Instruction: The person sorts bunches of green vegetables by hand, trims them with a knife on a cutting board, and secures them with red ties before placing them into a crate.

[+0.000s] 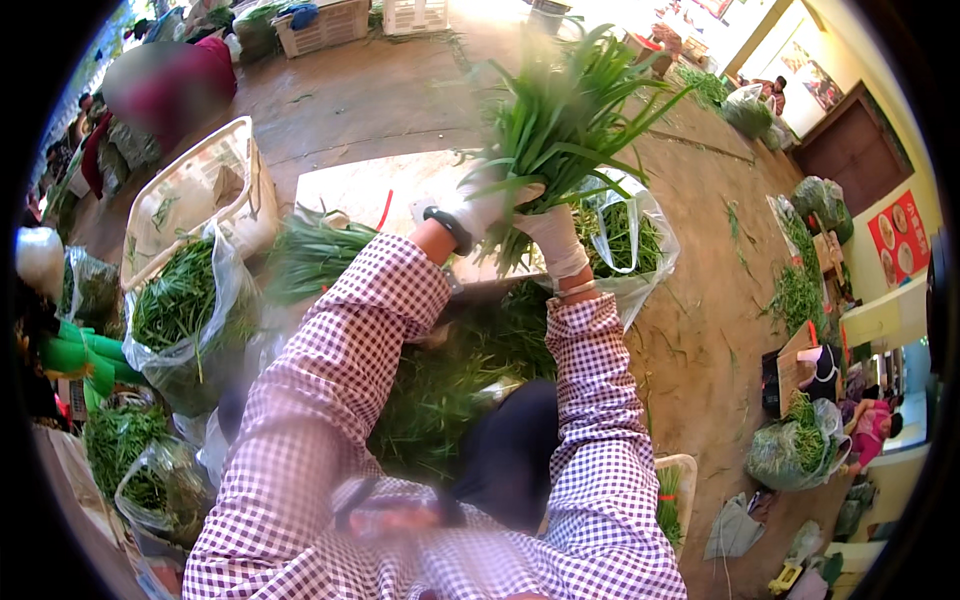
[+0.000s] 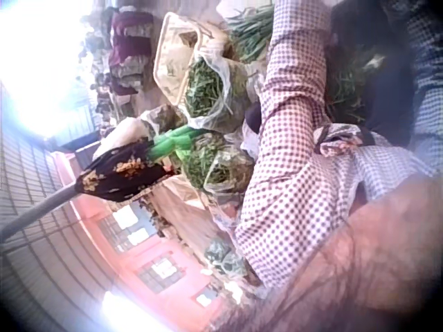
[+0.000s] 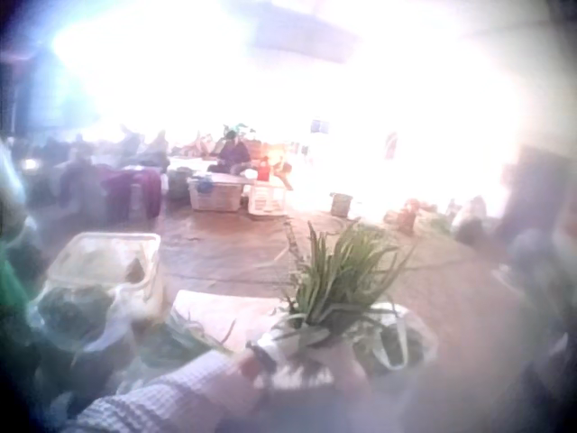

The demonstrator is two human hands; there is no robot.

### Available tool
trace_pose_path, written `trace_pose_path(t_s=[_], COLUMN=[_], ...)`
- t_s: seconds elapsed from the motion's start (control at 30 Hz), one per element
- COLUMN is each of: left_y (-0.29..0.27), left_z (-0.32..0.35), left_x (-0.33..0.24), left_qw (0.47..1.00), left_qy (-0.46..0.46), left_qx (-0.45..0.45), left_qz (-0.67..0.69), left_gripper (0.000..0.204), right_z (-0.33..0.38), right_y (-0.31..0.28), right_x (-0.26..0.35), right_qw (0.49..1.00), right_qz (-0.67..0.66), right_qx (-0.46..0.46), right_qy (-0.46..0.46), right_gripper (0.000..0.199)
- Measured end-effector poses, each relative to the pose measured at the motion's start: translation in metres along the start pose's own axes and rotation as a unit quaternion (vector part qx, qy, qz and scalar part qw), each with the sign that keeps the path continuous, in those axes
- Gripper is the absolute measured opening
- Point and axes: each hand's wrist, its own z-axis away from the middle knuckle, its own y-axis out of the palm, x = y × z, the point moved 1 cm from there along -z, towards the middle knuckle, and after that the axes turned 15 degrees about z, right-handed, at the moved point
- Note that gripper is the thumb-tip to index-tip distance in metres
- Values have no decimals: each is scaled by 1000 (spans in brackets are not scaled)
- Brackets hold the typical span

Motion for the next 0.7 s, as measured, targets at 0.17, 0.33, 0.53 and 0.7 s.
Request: trace_pose_path(t_s=[0.17, 0.33, 0.53, 0.7], left_y=[-65, -47, -43, -59], left_z=[-26, -27, -43, -60], left_x=[73, 68, 92, 111], left_qw=[996, 991, 999, 980], left_qy=[-29, -96, -47, 18], left_qx=[38, 83, 21, 22], left_qz=[-79, -32, 6, 197], left_gripper=[60, 90, 99, 61], right_z=[-27, -32, -49, -50], right_y=[25, 15, -10, 4], right_x=[-22, -68, -107, -49], right_qw=[990, 997, 988, 987], right_qz=[139, -51, -25, -73], right_qx=[9, 60, 139, 142], right_qy=[-33, 16, 68, 7], right_gripper=[61, 54, 48, 51])
